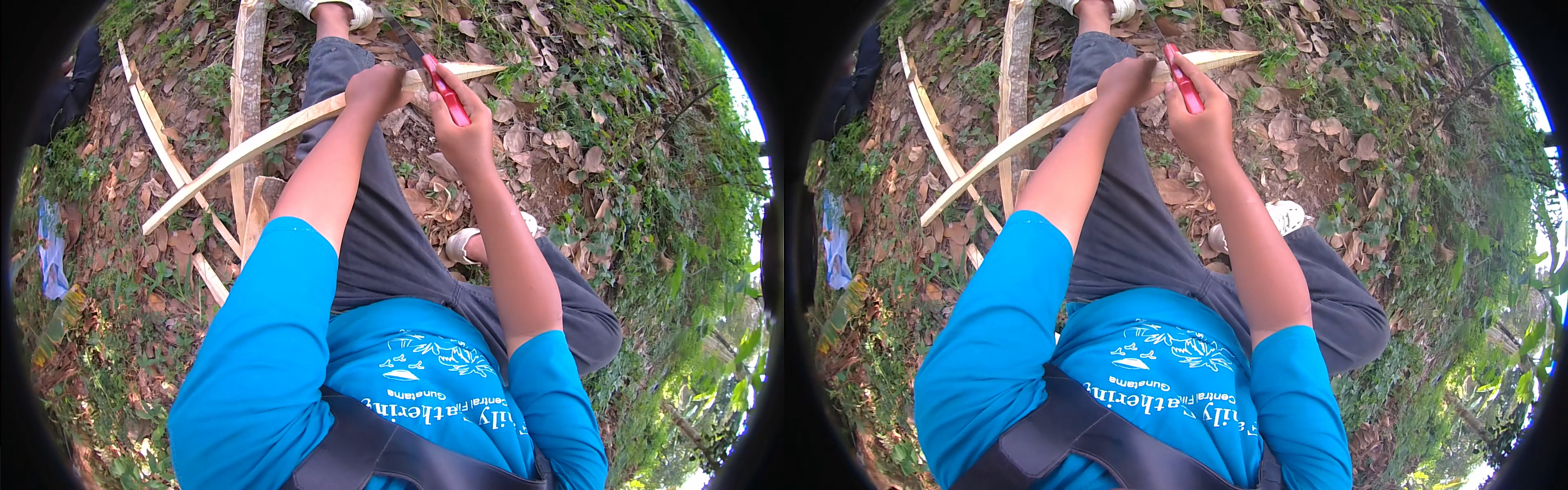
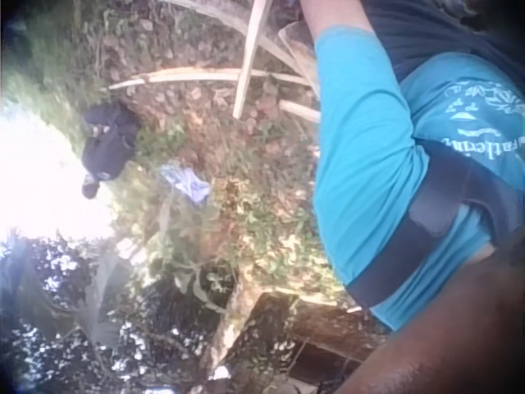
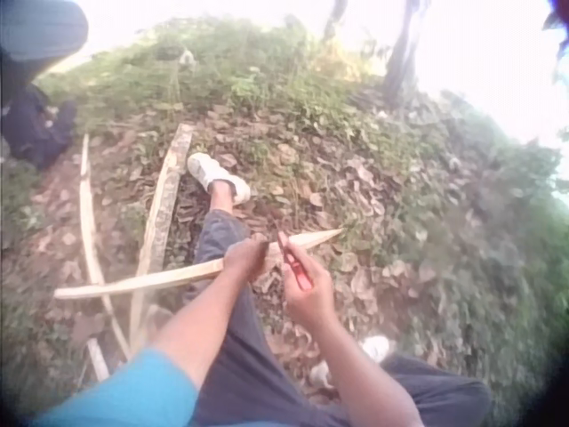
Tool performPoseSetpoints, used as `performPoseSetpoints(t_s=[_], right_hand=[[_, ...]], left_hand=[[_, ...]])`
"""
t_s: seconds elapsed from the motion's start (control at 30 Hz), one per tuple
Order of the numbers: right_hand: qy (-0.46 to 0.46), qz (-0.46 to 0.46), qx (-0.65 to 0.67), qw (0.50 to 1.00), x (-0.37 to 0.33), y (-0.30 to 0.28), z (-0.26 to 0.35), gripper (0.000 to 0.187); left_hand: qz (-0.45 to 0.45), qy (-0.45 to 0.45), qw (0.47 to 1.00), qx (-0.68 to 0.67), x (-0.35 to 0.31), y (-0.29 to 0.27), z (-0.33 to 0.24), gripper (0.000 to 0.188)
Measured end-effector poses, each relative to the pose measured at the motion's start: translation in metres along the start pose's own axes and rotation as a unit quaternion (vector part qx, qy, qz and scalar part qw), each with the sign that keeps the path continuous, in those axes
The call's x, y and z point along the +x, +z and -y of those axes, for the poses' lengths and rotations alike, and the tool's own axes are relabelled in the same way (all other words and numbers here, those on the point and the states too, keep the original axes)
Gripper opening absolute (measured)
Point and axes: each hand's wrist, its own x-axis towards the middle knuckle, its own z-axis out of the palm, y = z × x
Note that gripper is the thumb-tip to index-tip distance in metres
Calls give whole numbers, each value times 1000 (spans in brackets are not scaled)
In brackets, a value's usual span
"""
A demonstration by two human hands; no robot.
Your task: The person sits on the ground and uses a red folding saw to cut a piece of wood held between their legs. They saw through the wood to create a notch and then separate a thin strip from the main piece.
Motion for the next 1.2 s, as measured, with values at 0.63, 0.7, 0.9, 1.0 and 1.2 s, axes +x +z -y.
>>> performPoseSetpoints(t_s=[0.63, 0.7, 0.9, 1.0, 1.2], right_hand=[[-1, 20, -77, 997, -138, -76, 50, 48], [-9, 16, -43, 999, -94, -45, 32, 47], [10, 27, -30, 999, 12, 20, 10, 48], [-31, 24, -22, 999, 10, 20, 0, 48], [-13, 42, -48, 998, -74, -36, 27, 49]], left_hand=[[2, -29, 1000, 3, 6, 1, 0, 41], [-2, -28, 1000, 5, 0, 0, 3, 41], [16, -53, 998, -12, 2, -10, 6, 36], [10, -61, 998, -19, 11, -8, 11, 36], [9, -68, 998, -12, 15, 0, 17, 41]])
